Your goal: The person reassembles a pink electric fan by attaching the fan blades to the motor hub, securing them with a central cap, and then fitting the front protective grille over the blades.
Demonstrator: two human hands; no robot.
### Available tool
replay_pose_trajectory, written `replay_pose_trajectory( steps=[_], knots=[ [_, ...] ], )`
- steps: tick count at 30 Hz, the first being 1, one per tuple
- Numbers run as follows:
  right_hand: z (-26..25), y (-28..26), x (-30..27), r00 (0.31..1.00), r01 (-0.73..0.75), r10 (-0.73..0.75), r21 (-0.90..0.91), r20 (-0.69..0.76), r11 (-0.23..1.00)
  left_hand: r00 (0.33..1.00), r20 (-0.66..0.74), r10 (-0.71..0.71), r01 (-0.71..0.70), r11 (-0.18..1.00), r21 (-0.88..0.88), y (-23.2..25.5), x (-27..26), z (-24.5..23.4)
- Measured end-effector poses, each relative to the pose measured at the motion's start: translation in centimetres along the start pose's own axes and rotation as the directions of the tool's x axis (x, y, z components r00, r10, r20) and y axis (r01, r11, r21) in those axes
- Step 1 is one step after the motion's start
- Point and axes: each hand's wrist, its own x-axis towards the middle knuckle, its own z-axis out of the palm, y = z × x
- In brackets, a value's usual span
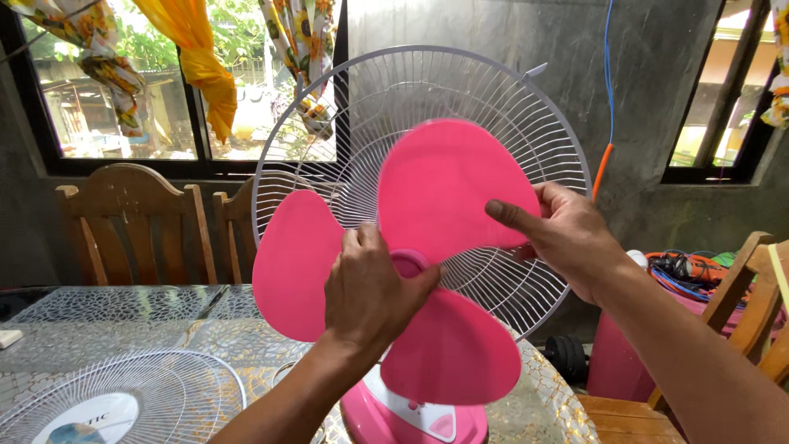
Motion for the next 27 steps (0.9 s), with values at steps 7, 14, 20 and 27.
replay_pose_trajectory(
  steps=[7,14,20,27],
  knots=[
    [-0.8,1.3,-0.1,0.954,-0.137,0.164,-0.121,0.25,0.983,0.997,0.009,-0.075,0.075,0.994,-0.08,0.7,1.0,0.0],
    [-1.0,1.4,-0.7,0.903,-0.132,0.19,-0.171,0.386,0.976,0.997,-0.062,-0.051,0.041,0.988,-0.151,0.8,1.5,1.1],
    [0.8,0.1,-0.6,0.87,0.093,0.08,-0.32,0.486,0.943,0.997,-0.048,-0.058,0.051,0.991,-0.122,1.4,1.9,1.9],
    [3.1,-0.4,1.3,0.802,0.277,-0.1,-0.218,0.589,0.936,0.993,-0.108,-0.039,0.032,0.997,-0.068,1.6,2.1,1.6]
  ],
)
